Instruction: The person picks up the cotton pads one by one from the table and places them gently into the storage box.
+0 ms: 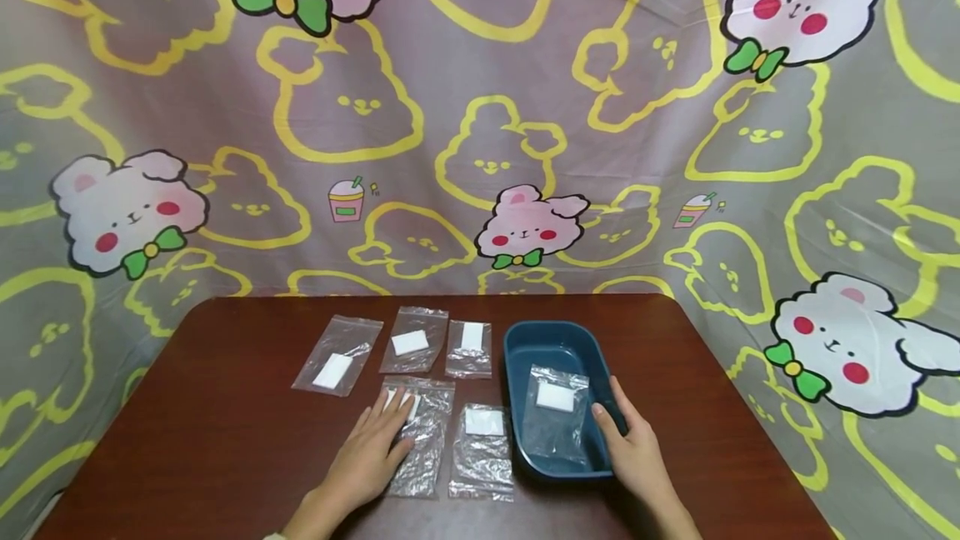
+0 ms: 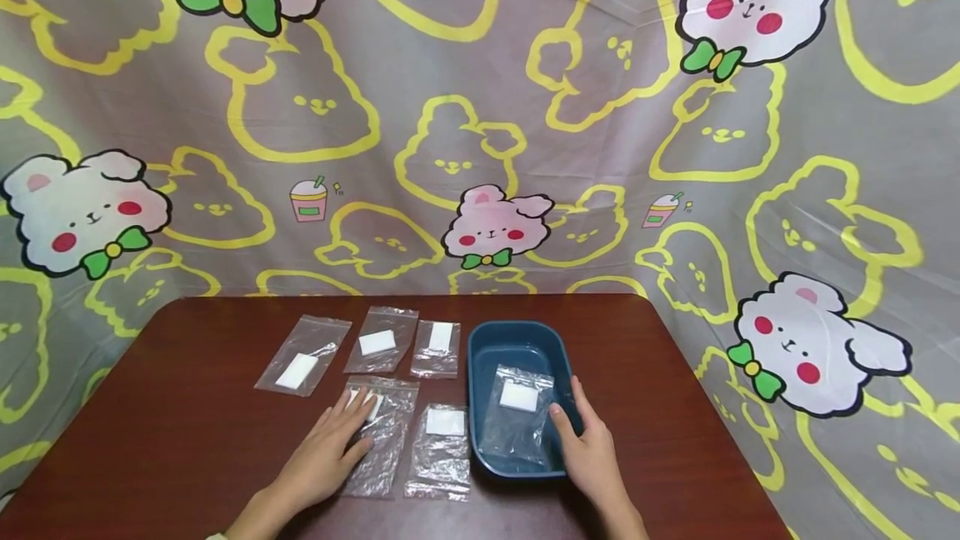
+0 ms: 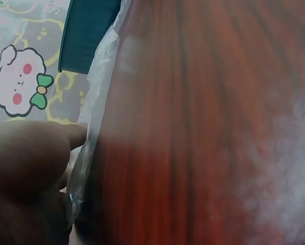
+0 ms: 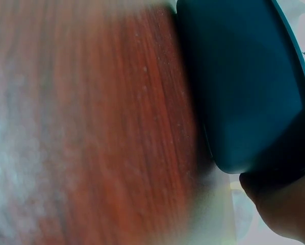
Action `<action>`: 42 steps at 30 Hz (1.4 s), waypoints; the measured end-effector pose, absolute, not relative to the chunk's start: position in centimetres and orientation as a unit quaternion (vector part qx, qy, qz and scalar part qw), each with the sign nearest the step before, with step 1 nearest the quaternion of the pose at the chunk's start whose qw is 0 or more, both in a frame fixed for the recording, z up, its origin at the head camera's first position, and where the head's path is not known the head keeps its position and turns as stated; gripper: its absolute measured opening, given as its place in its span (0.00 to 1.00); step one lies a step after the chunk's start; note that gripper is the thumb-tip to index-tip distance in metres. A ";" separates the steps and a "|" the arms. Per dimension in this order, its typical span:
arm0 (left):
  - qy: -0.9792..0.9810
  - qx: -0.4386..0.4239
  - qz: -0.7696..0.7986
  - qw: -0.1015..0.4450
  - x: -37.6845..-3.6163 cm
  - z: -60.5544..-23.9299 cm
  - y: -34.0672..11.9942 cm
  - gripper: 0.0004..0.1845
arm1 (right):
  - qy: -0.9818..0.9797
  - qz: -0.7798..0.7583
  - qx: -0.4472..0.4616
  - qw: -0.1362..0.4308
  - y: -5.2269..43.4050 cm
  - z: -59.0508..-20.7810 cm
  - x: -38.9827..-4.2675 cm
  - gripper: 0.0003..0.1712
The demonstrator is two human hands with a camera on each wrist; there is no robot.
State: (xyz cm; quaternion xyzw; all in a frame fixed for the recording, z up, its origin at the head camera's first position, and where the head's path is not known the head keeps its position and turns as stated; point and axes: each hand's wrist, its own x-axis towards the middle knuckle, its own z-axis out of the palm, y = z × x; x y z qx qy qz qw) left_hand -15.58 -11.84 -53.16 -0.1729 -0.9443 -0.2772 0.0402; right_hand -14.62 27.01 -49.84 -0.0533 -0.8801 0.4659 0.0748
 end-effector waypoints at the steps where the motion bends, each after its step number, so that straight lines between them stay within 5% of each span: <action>1: -0.944 -0.175 -0.278 0.042 -15.6 -53.1 -11.8 0.32 | -0.879 0.468 -0.054 0.074 27.0 -49.8 -14.6 0.38; 42: -0.915 -0.184 -0.321 0.159 -15.7 -53.9 -11.6 0.22 | -0.875 0.474 -0.049 0.082 27.0 -50.1 -14.7 0.37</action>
